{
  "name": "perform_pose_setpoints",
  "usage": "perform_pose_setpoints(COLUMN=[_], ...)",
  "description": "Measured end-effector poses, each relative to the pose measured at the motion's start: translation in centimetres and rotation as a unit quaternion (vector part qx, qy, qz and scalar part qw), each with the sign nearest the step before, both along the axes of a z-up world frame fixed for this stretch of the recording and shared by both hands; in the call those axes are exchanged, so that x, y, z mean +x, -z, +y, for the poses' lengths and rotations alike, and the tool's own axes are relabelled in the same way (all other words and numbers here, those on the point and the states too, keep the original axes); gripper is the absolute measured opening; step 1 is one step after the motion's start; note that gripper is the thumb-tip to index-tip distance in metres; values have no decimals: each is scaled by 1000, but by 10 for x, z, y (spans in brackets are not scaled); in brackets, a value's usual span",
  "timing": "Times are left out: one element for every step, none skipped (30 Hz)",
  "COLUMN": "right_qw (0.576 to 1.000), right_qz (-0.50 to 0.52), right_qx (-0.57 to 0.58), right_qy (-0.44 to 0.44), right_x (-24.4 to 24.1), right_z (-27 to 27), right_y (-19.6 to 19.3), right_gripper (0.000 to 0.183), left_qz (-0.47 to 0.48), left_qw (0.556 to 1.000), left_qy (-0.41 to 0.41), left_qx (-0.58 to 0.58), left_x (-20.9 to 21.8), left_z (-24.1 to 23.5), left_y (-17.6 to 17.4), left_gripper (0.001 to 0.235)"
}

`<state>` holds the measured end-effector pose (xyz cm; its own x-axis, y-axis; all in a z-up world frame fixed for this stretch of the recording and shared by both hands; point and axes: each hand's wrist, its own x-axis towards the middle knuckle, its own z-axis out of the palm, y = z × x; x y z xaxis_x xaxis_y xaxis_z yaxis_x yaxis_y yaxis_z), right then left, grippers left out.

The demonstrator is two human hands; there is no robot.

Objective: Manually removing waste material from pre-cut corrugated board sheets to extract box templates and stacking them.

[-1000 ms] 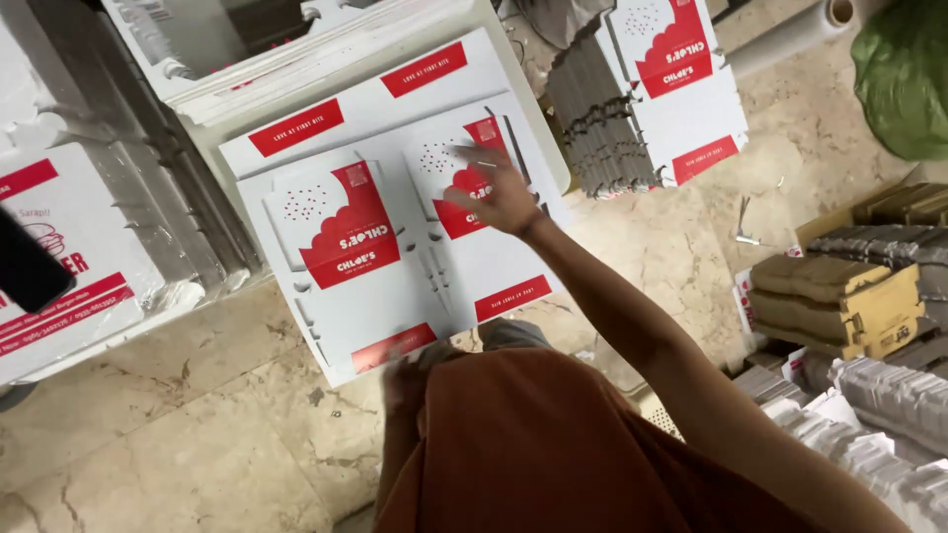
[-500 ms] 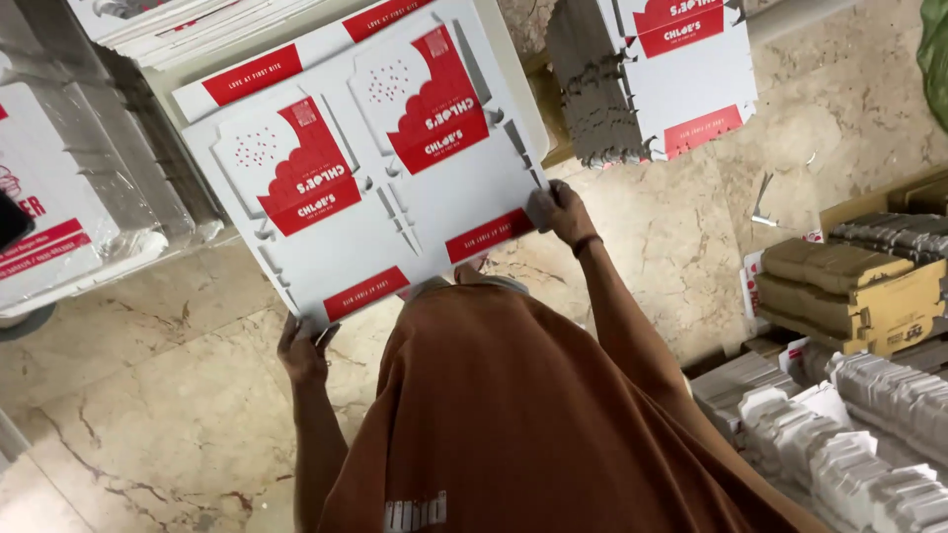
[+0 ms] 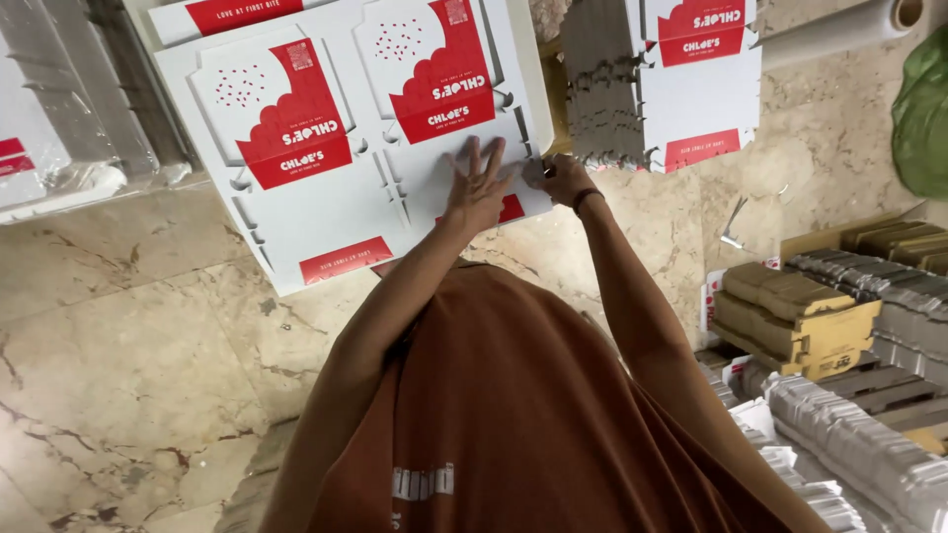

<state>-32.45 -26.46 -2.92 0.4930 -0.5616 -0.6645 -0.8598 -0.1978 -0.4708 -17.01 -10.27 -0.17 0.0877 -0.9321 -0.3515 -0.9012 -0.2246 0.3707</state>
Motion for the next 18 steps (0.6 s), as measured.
perform_pose_setpoints(right_qw=[997, 989, 990, 989, 986, 986, 979, 969, 969, 969, 969, 969, 985, 981, 980, 968, 917, 918], right_qz=[-3, -6, -3, 6, 17, 23, 50, 76, 76, 55, 34, 34, -51, -136, -138, -134, -121, -117], right_qx=[-67, -133, -126, -146, -168, -163, -196, -229, -228, -231, -234, -231, -166, -98, -103, 68, 242, 242], right_qy=[-30, -61, -62, -34, -7, -8, -33, -57, -59, -68, -76, -77, 12, 101, 100, 200, 292, 292], right_x=[1, 3, 6, 10, 10, 12, 18, 23, 22, 21, 18, 5, -9, -22, -31, -39, -51, -74], right_z=[1, 1, 7, 14, 18, 29, 35, 42, 41, 40, 43, 35, 24, 13, 12, 11, 19, 24], right_y=[7, 15, 21, 27, 31, 24, 17, 9, 9, 9, 9, 22, 34, 45, 46, 47, 48, 61], right_gripper=[35, 29, 29, 25, 21, 21, 20, 20, 20, 21, 22, 22, 21, 22, 22, 36, 49, 49], left_qz=[-41, -81, -77, -87, -95, -89, -111, -133, -133, -115, -97, -97, -76, -54, -55, -24, 12, 16], left_qw=[998, 993, 993, 990, 988, 988, 985, 982, 982, 982, 981, 980, 985, 989, 990, 992, 992, 992], left_qy=[9, 19, 19, 19, 20, 20, 22, 24, 22, 32, 44, 43, 31, 19, 18, 16, 15, 14], left_qx=[42, 83, 91, 107, 121, 127, 130, 134, 136, 149, 164, 166, 150, 133, 127, 121, 121, 122], left_x=[-6, -12, -12, -12, -15, -18, -19, -20, -17, -14, -12, -10, -8, -6, -3, 0, -1, -12], left_z=[-7, -15, -15, -15, -18, -17, -19, -21, -23, -24, -23, -21, -21, -22, -24, -25, -19, -12], left_y=[8, 16, 12, 9, 5, 14, 23, 31, 22, 14, 5, 2, -1, -4, 2, 8, 15, 29], left_gripper=[65, 69, 69, 67, 66, 66, 66, 66, 66, 64, 61, 61, 69, 78, 78, 82, 86, 86])
